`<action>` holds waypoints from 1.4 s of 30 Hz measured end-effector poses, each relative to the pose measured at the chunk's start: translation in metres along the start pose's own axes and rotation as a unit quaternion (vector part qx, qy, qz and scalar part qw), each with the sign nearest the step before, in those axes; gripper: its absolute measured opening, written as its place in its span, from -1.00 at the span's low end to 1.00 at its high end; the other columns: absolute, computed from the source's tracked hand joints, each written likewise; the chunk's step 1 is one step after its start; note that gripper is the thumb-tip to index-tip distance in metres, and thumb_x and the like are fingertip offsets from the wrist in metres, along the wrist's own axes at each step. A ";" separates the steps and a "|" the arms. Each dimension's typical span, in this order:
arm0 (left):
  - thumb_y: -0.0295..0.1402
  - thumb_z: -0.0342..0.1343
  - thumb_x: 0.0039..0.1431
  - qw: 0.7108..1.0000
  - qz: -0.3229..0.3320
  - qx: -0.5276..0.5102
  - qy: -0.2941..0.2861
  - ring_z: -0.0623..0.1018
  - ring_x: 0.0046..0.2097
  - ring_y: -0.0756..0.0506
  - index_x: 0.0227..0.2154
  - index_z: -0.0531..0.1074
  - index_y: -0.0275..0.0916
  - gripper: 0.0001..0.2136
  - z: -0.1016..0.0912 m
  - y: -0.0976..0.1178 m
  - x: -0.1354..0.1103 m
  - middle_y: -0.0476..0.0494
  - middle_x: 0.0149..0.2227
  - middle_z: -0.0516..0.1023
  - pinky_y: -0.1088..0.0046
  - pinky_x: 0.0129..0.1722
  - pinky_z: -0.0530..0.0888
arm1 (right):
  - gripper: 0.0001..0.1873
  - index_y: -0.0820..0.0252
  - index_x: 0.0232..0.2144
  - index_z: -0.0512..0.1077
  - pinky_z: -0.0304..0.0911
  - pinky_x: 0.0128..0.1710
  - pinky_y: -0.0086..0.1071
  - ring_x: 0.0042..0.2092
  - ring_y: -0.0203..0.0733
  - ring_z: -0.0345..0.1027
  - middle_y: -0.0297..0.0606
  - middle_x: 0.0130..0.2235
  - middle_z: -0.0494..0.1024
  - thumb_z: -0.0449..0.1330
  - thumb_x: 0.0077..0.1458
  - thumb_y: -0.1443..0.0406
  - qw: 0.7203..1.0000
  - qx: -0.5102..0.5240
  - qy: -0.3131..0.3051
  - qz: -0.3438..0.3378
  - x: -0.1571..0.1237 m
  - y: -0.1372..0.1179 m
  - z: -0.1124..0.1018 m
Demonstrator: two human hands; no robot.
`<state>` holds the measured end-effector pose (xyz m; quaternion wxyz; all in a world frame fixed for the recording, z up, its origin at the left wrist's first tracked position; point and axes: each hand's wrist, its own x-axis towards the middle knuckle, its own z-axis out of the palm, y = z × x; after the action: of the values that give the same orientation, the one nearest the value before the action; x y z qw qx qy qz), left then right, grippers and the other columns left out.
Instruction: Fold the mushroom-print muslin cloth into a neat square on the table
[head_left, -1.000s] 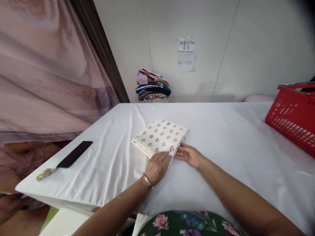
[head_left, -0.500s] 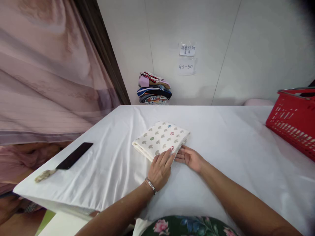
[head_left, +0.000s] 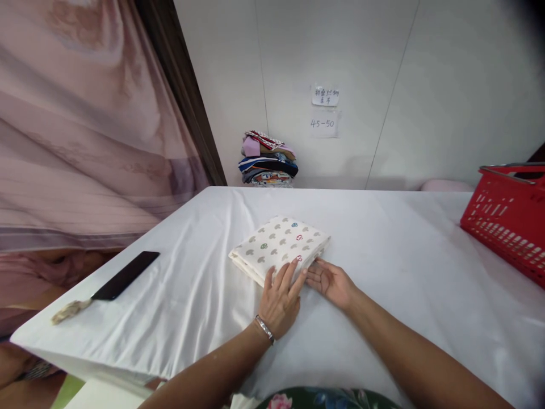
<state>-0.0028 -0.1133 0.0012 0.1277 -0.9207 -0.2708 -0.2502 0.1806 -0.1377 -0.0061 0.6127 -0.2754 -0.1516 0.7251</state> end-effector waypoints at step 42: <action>-0.24 0.06 0.08 0.935 -0.164 -0.311 -0.037 0.34 0.08 -0.20 -0.08 0.37 -0.22 -0.66 0.022 -0.039 0.085 -0.24 0.03 0.39 0.22 0.08 0.24 | 0.03 0.19 0.25 -0.24 0.39 -0.33 -0.22 -0.31 -0.07 0.47 -0.01 -0.12 0.50 0.29 -0.09 0.16 0.886 -0.375 0.273 -0.019 0.032 -0.103 -0.042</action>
<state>0.0457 -0.0359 0.0316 -0.2182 -0.8656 -0.3316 -0.3053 0.2855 -0.0911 0.0108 0.4950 -0.6682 -0.2442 0.4989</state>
